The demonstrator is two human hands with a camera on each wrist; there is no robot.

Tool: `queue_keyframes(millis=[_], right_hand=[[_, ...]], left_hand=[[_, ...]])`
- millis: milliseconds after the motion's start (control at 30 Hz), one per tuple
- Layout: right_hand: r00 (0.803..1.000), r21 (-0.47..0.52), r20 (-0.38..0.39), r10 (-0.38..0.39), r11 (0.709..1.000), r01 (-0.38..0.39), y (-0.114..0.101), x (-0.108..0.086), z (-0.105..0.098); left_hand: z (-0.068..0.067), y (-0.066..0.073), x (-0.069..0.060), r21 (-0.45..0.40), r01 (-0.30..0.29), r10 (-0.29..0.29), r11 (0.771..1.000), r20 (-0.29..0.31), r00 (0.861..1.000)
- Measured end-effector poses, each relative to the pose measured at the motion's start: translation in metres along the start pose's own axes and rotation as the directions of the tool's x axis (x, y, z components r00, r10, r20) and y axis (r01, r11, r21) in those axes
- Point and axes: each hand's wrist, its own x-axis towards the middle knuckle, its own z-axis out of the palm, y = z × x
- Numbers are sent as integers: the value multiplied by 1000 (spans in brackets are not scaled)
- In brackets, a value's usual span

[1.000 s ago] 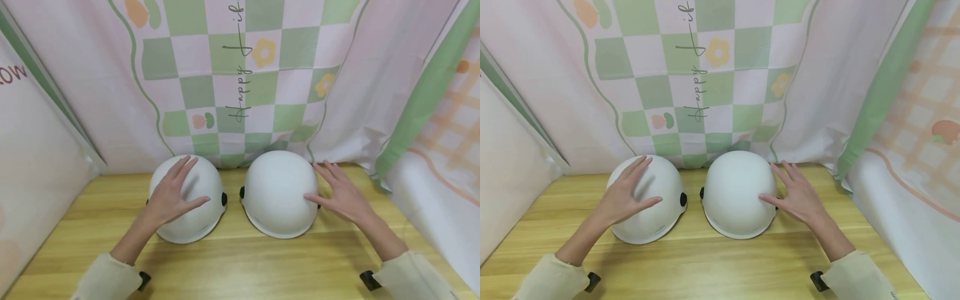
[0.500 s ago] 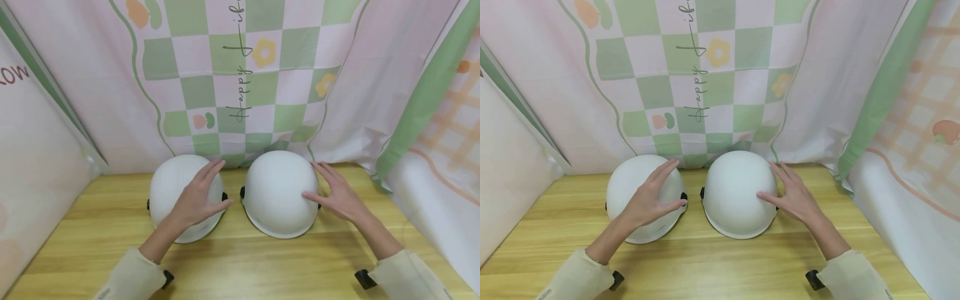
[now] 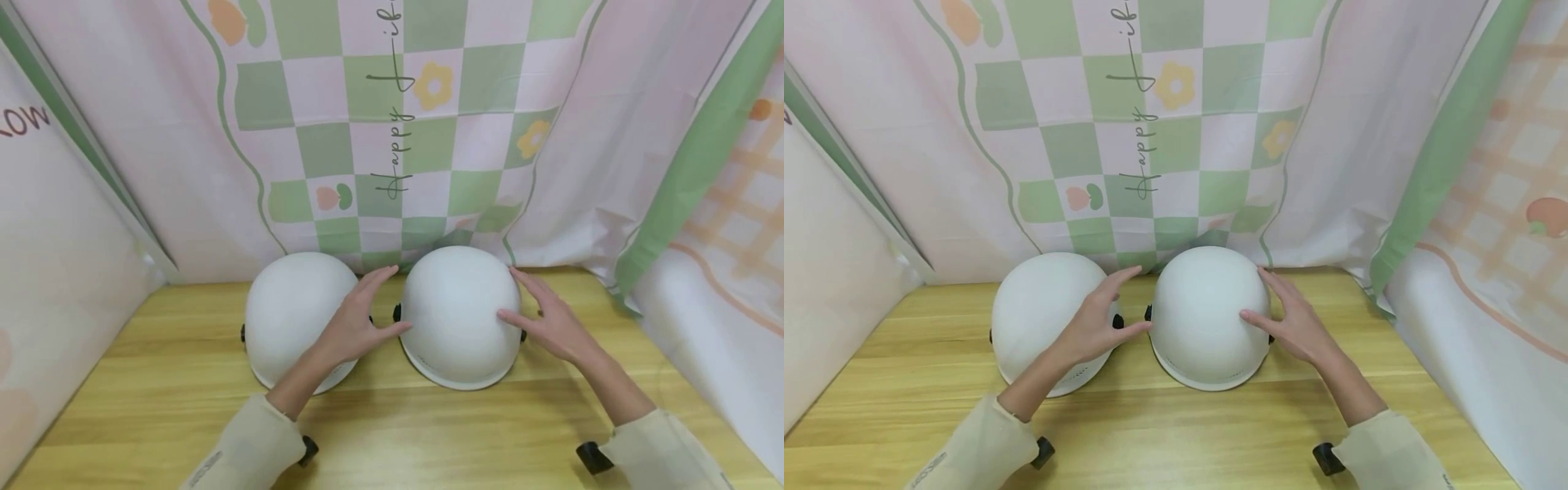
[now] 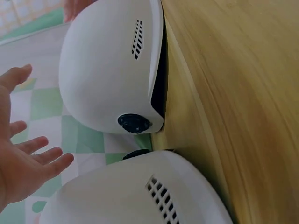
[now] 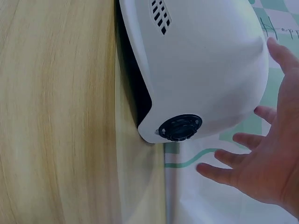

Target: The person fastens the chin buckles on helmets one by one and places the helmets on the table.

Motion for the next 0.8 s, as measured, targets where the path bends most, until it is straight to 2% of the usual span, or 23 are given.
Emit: queue_keyframes(millis=[233,400,600,800], right_hand=[[999,147,25,24,989,-27,7,2,1],[1000,229,25,-2,973,-3,10,3,2],[999,315,29,-27,949,16,12,3,5],[999,424,29,-17,906,3,14,4,7]], left_hand=[[15,-7,13,-86,64,-62,994,32,998],[26,-11,24,-151,137,-129,979,64,990],[39,-16,30,-224,222,-202,949,109,973],[51,-25,34,-321,299,-268,899,139,953]])
